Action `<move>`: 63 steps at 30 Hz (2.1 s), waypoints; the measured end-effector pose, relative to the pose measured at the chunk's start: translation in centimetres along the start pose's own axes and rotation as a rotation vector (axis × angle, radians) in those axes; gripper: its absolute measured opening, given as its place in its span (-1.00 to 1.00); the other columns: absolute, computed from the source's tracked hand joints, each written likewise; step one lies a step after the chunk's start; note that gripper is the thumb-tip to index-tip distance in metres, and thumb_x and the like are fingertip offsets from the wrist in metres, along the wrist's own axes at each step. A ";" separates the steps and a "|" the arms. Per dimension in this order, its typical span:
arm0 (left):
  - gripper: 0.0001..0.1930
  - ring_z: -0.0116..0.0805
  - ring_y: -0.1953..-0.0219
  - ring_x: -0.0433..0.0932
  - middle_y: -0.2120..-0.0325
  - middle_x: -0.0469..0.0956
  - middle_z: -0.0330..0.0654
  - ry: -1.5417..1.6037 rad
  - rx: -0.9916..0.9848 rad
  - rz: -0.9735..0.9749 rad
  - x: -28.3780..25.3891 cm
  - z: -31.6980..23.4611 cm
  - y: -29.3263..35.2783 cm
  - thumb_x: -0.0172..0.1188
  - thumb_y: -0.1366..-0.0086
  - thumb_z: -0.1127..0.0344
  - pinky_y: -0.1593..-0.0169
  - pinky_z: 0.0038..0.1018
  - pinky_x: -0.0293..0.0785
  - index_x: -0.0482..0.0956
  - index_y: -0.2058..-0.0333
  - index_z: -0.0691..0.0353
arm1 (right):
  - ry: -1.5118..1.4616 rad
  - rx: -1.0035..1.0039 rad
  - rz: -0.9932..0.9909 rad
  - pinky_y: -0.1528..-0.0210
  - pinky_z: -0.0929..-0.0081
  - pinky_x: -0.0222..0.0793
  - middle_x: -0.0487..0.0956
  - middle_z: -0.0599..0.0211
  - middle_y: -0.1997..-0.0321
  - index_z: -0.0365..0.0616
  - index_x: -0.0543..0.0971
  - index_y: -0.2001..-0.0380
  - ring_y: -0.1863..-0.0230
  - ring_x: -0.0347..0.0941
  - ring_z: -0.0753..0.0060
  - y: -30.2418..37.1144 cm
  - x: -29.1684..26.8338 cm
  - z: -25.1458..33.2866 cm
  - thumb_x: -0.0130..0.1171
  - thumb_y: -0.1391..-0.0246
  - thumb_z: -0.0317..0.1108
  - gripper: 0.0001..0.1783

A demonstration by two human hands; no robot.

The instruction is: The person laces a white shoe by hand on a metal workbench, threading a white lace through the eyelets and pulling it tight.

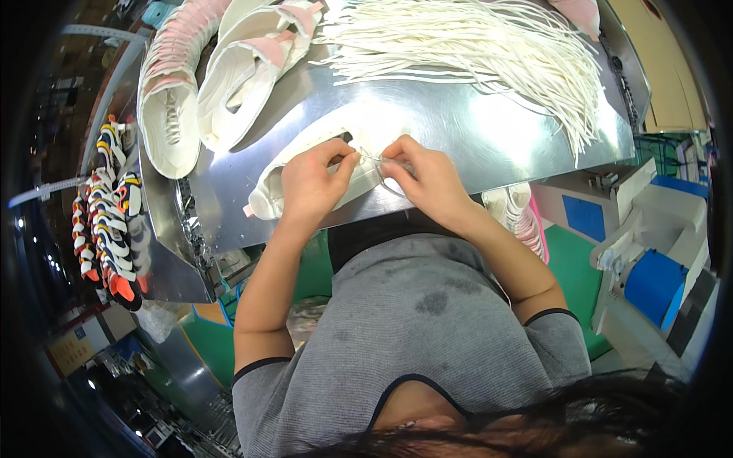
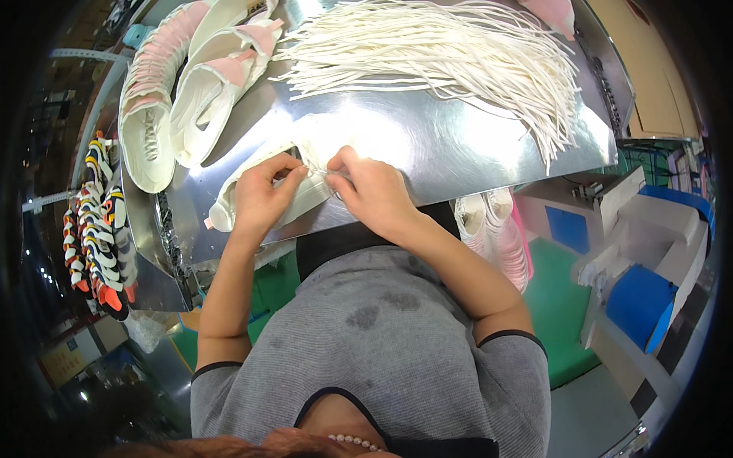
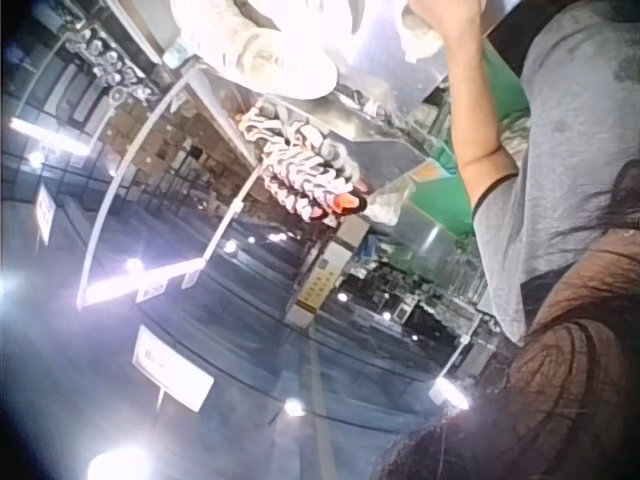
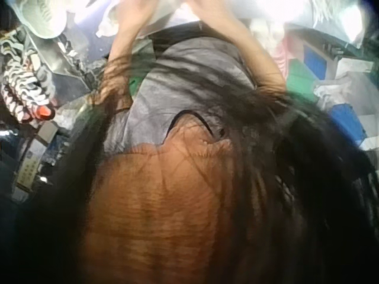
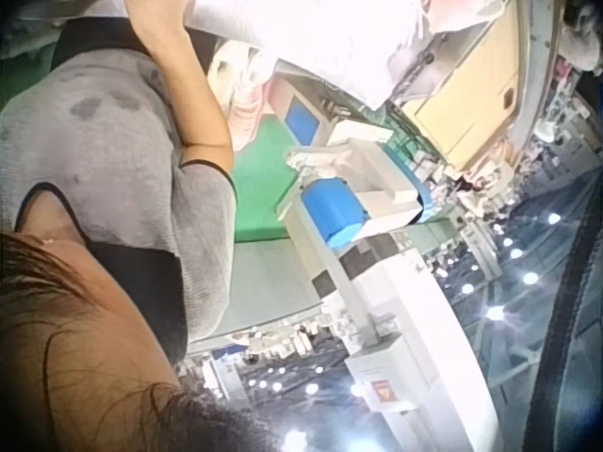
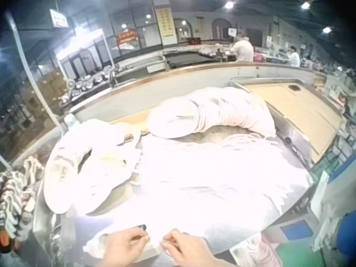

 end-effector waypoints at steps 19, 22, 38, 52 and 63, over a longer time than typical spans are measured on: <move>-0.78 -0.23 0.32 0.65 0.36 0.65 -0.05 0.036 0.218 0.042 1.8 -2.5 2.9 0.34 -0.15 0.50 0.15 -0.44 0.54 0.61 0.20 0.37 | 0.510 -0.059 0.093 0.34 0.08 0.47 0.62 0.05 0.44 -0.16 0.49 0.24 0.38 0.59 -0.08 -0.4 3.4 1.5 0.19 -0.14 -0.35 -0.83; -0.79 -0.08 0.31 0.65 0.34 0.64 -0.03 -0.003 0.273 -0.029 1.0 -2.5 3.2 0.31 -0.17 0.53 0.21 -0.32 0.53 0.60 0.20 0.35 | 0.481 -0.087 0.026 0.31 0.05 0.48 0.63 0.01 0.38 -0.19 0.46 0.20 0.35 0.59 -0.14 0.0 3.4 1.6 0.18 -0.16 -0.34 -0.79; -0.52 -0.40 -0.07 0.50 0.00 0.63 -0.15 0.396 -0.184 0.495 0.1 3.6 5.2 0.03 -0.49 -0.03 -0.19 -0.50 0.35 0.55 -0.15 0.19 | -0.145 0.033 -0.078 0.09 0.40 0.43 0.57 0.20 0.18 -0.17 0.38 0.05 0.17 0.53 0.31 -3.0 -2.5 0.7 0.51 0.06 -0.13 -0.37; -0.83 -0.53 0.37 0.48 0.41 0.61 -0.33 0.734 -0.405 0.625 3.5 3.1 3.0 0.41 -0.21 0.27 0.28 -0.57 0.41 0.68 0.30 0.21 | 0.152 -0.067 -0.199 0.04 0.30 0.48 0.61 0.14 0.16 -0.18 0.41 0.06 0.12 0.60 0.10 -2.9 -1.1 1.1 0.53 0.13 -0.03 -0.30; -0.82 -0.47 0.25 0.61 0.29 0.66 -0.26 0.397 -0.114 0.235 1.4 6.0 3.3 0.27 -0.27 0.44 0.15 -0.50 0.53 0.63 0.15 0.32 | 0.201 -0.018 -0.193 0.08 0.35 0.46 0.61 0.14 0.17 -0.16 0.44 0.05 0.11 0.57 0.17 -3.4 -1.5 -0.3 0.53 0.12 -0.04 -0.32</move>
Point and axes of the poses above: each hand's wrist, its own y-axis away from the middle knuckle, its own x-axis out of the palm, z = x × y, the point moved 9 cm from there along -y, towards the middle knuckle
